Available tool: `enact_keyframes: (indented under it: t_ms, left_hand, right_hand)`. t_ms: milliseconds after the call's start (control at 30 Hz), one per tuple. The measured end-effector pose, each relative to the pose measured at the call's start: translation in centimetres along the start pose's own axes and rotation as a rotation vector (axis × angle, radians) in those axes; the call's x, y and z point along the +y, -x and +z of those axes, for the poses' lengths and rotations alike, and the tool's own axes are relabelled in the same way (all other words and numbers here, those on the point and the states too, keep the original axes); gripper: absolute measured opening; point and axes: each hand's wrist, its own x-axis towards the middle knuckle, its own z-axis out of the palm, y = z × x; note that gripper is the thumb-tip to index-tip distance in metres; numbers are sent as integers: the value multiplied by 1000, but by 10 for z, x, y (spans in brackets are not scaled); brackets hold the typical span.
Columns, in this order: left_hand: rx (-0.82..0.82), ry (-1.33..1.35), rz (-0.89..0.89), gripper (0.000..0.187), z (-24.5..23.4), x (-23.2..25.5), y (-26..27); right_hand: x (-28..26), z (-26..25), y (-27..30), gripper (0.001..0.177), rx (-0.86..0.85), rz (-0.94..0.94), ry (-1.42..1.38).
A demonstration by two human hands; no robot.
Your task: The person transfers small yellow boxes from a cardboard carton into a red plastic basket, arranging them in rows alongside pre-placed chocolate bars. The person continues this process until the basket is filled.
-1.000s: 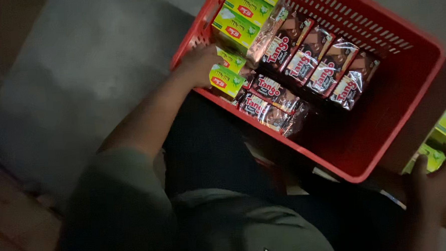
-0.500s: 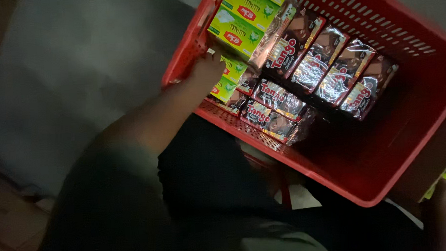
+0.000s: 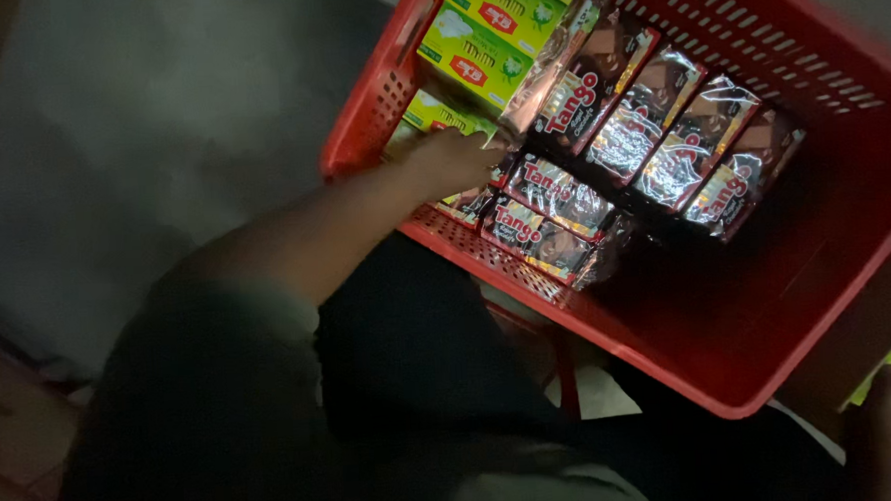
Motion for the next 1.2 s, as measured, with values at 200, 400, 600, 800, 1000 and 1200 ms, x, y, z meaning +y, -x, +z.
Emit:
enact_keyframes:
  t_ms: [200,400,600,800,1000,1200]
  left_hand:
    - [-242,155,-236,55,-31,-2,-7]
    - [-48,-106,-22,59,-4,-9,-1]
    - [-95,173,-136,50,-64,24,22]
    - [211,679,-191,31,-109,101,36]
    - [422,913,-144,30,-113,174,7]
    - [344,975,-229,29,-123,202,6]
  right_hand:
    - [-74,-78,36,60,15,26,-293]
    - [-103,-114,52,62,24,-56,-262]
    - [-94,-95,46,56,276,-345,-375]
    - [-78,-81,35,54,398,-504,-375]
    - [-31,-33,-1,55,450,-608,-374]
    - [-42,-41,5,50,446,-635,-357]
